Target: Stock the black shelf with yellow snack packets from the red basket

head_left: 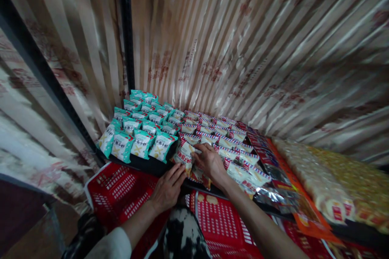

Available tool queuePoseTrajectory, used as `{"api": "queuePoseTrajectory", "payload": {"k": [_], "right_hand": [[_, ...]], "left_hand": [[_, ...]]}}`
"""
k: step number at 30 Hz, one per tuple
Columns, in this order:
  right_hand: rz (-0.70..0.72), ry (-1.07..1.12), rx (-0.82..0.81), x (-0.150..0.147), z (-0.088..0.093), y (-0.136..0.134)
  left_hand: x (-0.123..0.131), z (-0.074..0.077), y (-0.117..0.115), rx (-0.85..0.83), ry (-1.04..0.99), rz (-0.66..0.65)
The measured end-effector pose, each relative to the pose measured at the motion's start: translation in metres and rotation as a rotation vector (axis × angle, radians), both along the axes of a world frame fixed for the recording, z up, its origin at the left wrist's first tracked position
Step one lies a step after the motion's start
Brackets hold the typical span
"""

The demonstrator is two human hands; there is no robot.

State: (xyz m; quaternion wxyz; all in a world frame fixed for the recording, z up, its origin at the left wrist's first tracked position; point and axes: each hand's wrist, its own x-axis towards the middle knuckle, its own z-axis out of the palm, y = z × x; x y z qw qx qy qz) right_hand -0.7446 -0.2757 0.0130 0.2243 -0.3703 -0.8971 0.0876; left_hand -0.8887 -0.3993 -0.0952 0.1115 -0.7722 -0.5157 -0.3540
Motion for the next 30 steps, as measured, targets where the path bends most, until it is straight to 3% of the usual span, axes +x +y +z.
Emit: {"api": "queuePoseTrajectory", "payload": {"k": [11, 18, 30], "right_hand": [[-0.010, 0.040, 0.036, -0.028, -0.014, -0.002], [0.001, 0.067, 0.083, -0.025, -0.013, 0.000], [0.016, 0.067, 0.147, -0.034, -0.023, -0.001]], "left_hand": [[-0.035, 0.001, 0.010, 0.063, -0.196, 0.415], [-0.039, -0.007, 0.012, -0.010, -0.195, 0.416], [-0.042, -0.007, 0.015, -0.005, -0.217, 0.418]]}}
